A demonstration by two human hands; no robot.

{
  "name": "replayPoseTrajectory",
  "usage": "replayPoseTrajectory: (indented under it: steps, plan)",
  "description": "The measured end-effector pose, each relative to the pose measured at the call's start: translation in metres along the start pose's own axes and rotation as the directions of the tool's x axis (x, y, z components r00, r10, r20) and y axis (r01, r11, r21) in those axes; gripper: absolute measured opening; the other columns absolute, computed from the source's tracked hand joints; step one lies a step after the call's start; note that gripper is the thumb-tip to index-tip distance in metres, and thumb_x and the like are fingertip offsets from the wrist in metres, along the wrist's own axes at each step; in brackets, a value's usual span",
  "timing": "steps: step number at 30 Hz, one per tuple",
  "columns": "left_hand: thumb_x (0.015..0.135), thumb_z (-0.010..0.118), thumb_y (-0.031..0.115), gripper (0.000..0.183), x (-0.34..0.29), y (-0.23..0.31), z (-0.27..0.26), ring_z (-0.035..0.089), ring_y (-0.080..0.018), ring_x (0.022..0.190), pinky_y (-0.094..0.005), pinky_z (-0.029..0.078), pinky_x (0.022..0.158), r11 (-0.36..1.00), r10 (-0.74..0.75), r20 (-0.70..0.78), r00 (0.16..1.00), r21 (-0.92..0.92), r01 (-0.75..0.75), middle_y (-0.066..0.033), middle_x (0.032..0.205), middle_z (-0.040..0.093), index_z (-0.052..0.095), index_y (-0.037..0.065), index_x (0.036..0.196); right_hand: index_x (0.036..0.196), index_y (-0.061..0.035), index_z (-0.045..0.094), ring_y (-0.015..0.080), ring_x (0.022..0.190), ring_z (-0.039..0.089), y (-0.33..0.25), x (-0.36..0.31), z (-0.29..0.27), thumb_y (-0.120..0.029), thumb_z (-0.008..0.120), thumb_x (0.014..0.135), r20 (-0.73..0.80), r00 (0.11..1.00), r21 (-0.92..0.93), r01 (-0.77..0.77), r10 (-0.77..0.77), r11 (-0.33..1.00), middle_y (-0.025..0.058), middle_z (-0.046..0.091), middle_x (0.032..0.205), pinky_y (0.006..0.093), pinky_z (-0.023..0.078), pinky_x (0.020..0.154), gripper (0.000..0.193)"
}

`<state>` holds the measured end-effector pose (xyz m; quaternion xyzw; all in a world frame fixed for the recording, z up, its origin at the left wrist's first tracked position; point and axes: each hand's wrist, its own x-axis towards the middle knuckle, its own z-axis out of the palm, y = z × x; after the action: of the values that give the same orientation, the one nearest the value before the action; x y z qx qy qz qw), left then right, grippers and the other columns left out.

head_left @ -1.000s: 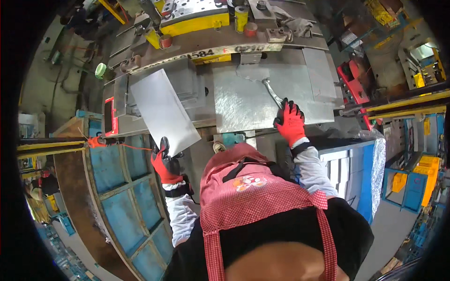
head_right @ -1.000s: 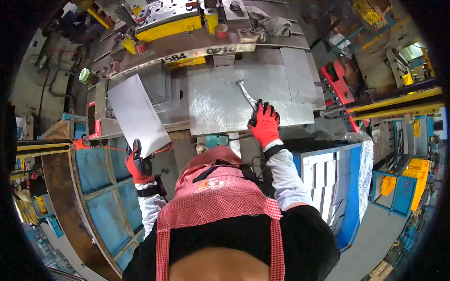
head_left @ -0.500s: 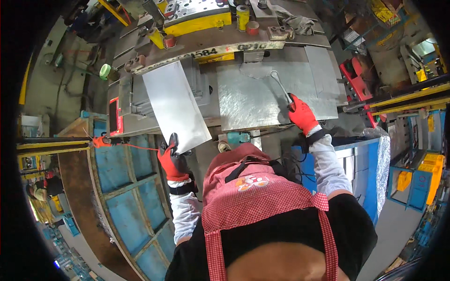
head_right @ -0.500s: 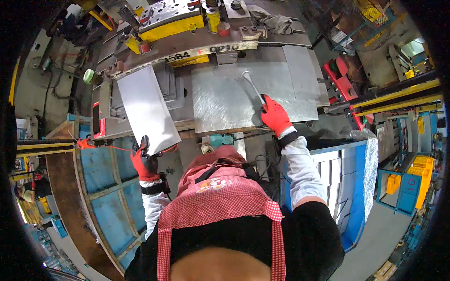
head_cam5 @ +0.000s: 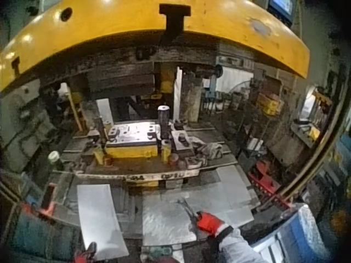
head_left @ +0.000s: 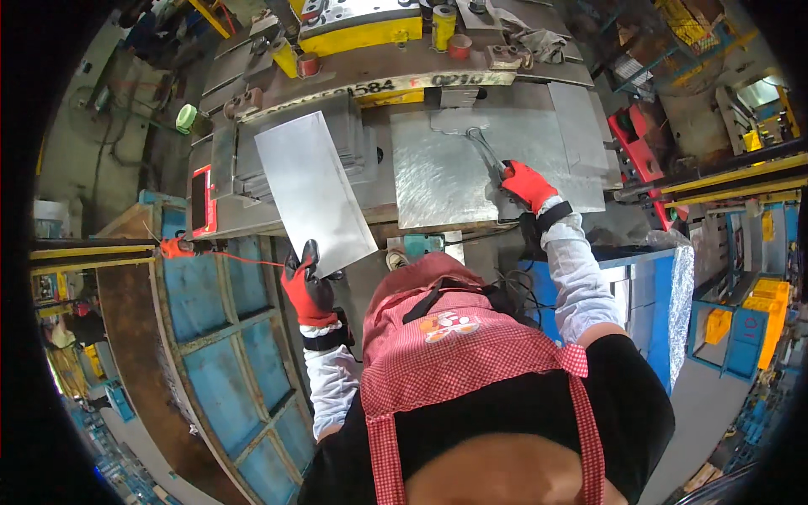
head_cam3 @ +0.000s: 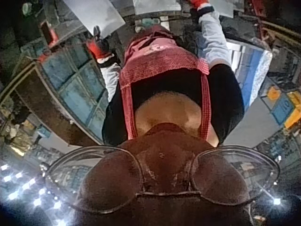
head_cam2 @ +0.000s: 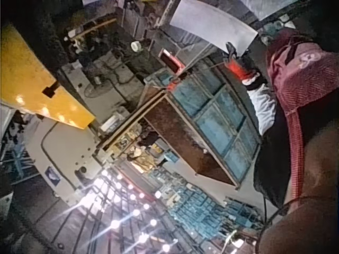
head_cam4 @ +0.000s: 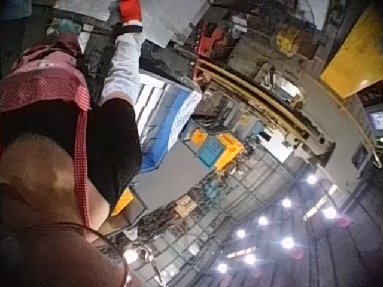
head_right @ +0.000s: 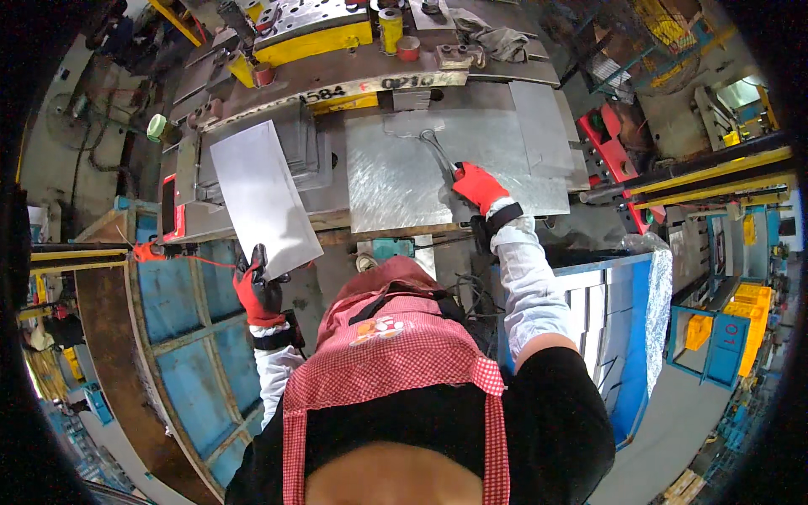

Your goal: Operating an industrial press machine to stamp metal sheets, involving placing material, using tools for adjustments, and cleaning the workspace.

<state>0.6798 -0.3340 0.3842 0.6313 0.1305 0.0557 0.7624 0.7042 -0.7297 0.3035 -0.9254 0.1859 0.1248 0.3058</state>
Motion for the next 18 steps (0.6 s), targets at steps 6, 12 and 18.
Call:
replayPoseTrajectory:
  steps: [6, 12, 18]
  plan:
    - [0.082, 0.055, 0.018, 0.024, 0.000, -0.004, -0.008, 0.056, -0.0148, 0.052, -0.0266, 0.044, 0.045, 0.999, -0.043, 0.033, 0.999, 0.022, 0.042, -0.0070, 0.070, 0.060, 0.057, -0.002, 0.096, 0.098, -0.0039, 0.054, 0.0307, 0.085, 0.057, 0.024, -0.011, 0.002, -0.015, 0.054, 0.076, 0.149, 0.840, 0.636, 0.323, -0.522, 0.701, 0.0165, 0.058, 0.096, 0.0374, 0.045, 0.076, 0.025]
    - [0.076, 0.058, 0.008, 0.023, 0.007, -0.009, -0.021, 0.060, -0.0165, 0.072, -0.0297, 0.048, 0.059, 0.887, 0.219, 0.189, 0.957, 0.370, -0.276, -0.0109, 0.084, 0.062, 0.059, -0.003, 0.096, 0.108, -0.0055, 0.048, 0.0230, 0.079, 0.055, 0.025, -0.056, -0.008, -0.022, 0.051, 0.082, 0.350, 0.921, 0.844, -0.230, -0.173, 0.485, 0.0093, 0.055, 0.087, 0.0368, 0.045, 0.071, 0.031]
    - [0.076, 0.054, 0.008, 0.021, 0.022, -0.017, -0.018, 0.058, -0.0159, 0.079, -0.0267, 0.045, 0.070, 0.971, 0.074, 0.187, 0.980, 0.210, -0.114, -0.0103, 0.086, 0.062, 0.058, -0.006, 0.091, 0.107, -0.0062, 0.047, 0.0122, 0.067, 0.050, 0.050, -0.056, -0.005, -0.019, 0.058, 0.076, 0.248, 0.967, 0.576, -0.198, 0.061, 0.793, 0.0002, 0.048, 0.074, 0.0272, 0.043, 0.056, 0.036]
